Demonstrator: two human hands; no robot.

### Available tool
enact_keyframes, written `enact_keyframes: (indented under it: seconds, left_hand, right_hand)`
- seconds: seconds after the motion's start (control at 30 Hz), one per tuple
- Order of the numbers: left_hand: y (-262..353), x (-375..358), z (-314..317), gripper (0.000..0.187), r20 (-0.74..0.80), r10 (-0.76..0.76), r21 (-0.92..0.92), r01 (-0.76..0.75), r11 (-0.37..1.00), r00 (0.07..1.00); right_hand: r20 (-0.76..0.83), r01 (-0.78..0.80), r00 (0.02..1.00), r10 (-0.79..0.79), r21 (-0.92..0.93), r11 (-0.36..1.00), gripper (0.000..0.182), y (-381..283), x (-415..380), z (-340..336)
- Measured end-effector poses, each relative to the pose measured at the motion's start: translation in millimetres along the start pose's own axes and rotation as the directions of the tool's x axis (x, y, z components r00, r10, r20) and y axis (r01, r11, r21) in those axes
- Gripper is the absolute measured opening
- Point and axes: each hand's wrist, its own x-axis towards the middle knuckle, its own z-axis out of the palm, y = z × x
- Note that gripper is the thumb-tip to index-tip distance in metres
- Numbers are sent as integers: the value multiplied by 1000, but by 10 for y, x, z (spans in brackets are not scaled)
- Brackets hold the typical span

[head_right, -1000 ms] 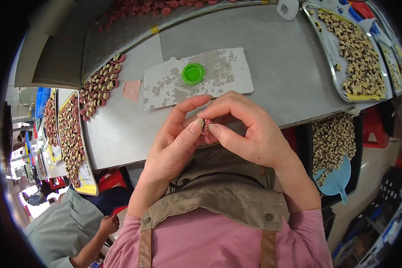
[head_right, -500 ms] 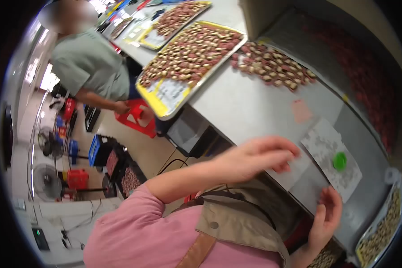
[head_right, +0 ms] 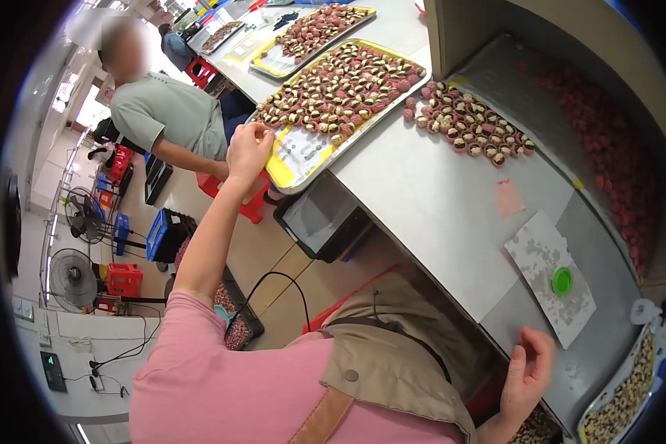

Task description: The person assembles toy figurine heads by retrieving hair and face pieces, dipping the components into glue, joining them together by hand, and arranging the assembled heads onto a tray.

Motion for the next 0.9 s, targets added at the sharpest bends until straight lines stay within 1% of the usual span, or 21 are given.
enact_keyframes:
  seconds: [0.03,0.13,0.17,0.2,0.23,0.27,0.33,0.37,0.4,0.43,0.5,0.53,0.57,0.6,0.67,0.73,0.77,0.83,0.87,0.9]
  left_hand:
    - [-10,28,27,23,34,-20,19,20,1000,999]
    - [-11,48,54,25,6,-11,88,10,996,1000]
    - [40,61,56,27,-99,41,68,-35,997,994]
    - [101,32,79,29,-196,94,41,-88,995,976]
    - [259,31,40,29,-213,167,-1,-171,985,963]
    - [499,60,-48,30,-236,233,-40,-249,968,944]
    - [1079,122,-150,31,-138,351,-293,-377,879,926]
    - [1429,158,-132,32,-159,417,-456,-441,773,895]
    - [1784,188,-172,31,-102,490,-479,-474,739,866]
    - [2104,243,-103,30,-133,596,-484,-577,658,792]
    - [2785,380,218,31,-112,676,-650,-568,505,729]
    - [3121,469,342,37,-163,743,-556,-682,475,650]
    - [3419,580,614,44,-5,738,-530,-628,570,675]
    - [3707,689,784,47,28,733,-539,-607,584,680]
    - [4264,896,1061,52,92,720,-556,-565,610,687]
    - [4673,1103,1771,59,-145,693,-722,-554,414,706]
    - [4832,1181,1969,62,-253,650,-778,-550,304,717]
    - [5018,1047,1578,73,-21,727,-836,-411,363,686]
    - [5124,941,1464,78,102,753,-850,-337,406,650]
    - [5275,852,1525,79,55,759,-888,-315,334,649]
  right_hand:
    - [-7,2,1000,-2,8,1000,22,5,-1,1]
    - [8,9,1000,-9,28,1000,21,36,-10,14]
    - [-10,11,1000,-11,25,1000,21,26,-10,-14]
    - [-25,11,1000,-12,-32,999,20,-60,11,-7]
    - [-35,7,999,-9,-51,999,19,-119,26,-8]
    - [-41,4,999,-7,-69,998,19,-146,42,-12]
    - [-36,17,999,-21,-99,995,19,-190,67,-26]
    - [-25,37,999,-40,-111,993,20,-180,72,-41]
    - [-27,16,999,-19,-105,994,20,-189,74,-44]
    - [-28,-1,1000,-1,-98,995,20,-199,68,-35]
    - [-20,-43,999,41,-104,994,20,-256,78,-38]
    - [-33,-26,999,21,-132,991,19,-261,81,-23]
    - [-41,-4,999,-2,-152,988,19,-230,79,-16]
    - [-47,17,999,-26,-174,985,19,-208,80,-16]
    - [-59,-31,998,21,-182,983,17,-282,93,-7]
    - [-83,16,996,-32,-190,982,16,-228,93,19]
    - [-92,65,992,-88,-227,972,15,-157,90,28]
    - [-133,22,990,-54,-230,973,16,-231,128,63]
    - [-165,-7,986,-30,-225,974,15,-233,133,83]
    - [-180,-3,983,-38,-226,974,15,-212,137,76]
